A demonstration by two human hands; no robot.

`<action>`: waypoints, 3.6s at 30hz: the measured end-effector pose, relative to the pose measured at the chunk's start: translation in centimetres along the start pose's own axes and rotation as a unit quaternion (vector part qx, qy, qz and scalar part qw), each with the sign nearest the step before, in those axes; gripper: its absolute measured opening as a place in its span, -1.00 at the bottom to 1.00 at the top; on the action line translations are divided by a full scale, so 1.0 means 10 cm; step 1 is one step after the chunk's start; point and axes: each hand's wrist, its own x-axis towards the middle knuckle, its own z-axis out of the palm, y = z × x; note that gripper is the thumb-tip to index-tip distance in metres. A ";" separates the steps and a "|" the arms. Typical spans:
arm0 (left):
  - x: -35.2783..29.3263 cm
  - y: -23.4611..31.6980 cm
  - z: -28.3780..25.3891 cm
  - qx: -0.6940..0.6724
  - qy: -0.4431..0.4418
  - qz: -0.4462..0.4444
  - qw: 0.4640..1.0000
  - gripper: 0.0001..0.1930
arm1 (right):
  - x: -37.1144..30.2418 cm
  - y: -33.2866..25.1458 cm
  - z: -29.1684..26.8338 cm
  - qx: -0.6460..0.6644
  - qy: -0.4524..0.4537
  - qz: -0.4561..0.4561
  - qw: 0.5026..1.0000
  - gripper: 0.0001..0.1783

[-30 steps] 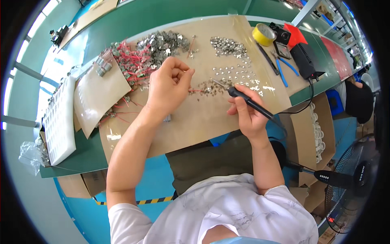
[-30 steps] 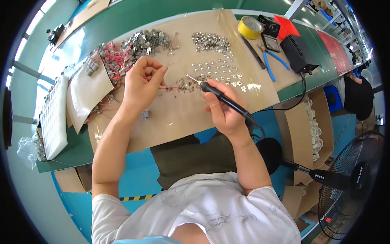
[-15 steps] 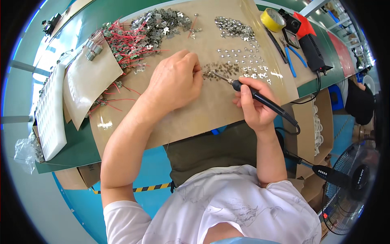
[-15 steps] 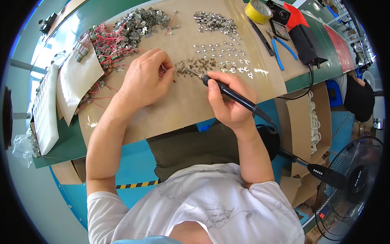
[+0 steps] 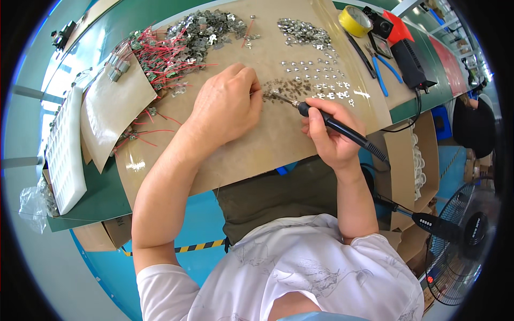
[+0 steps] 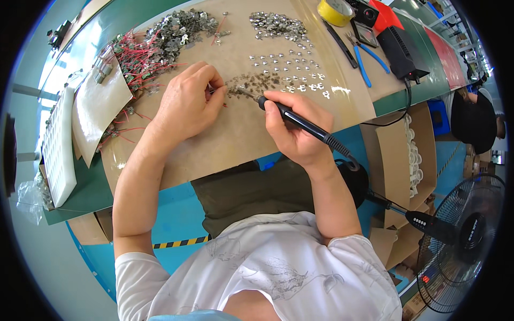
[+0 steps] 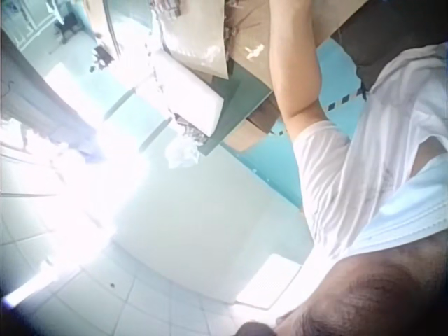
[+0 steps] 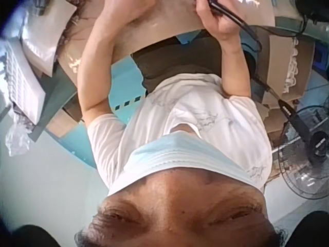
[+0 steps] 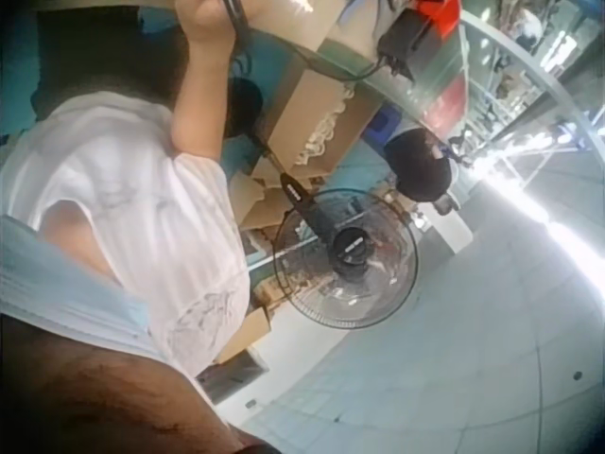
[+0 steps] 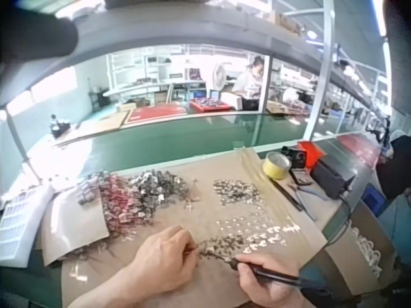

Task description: Soldering wires and small electronic components onto circuit boards at a factory workbench.

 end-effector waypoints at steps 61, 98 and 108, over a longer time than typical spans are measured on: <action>-0.01 0.03 -0.17 -0.031 -0.029 -0.025 0.999 -0.92 | 0.04 0.02 0.09 0.023 0.113 -0.067 0.991 -0.83; 0.04 0.01 -0.04 -0.026 -0.025 -0.072 0.997 -0.88 | 0.00 0.00 -0.01 0.054 0.042 0.003 0.998 -0.81; 0.03 0.06 -0.07 -0.004 -0.044 -0.076 0.996 -0.85 | 0.03 -0.04 -0.01 0.006 0.018 -0.012 1.000 -0.82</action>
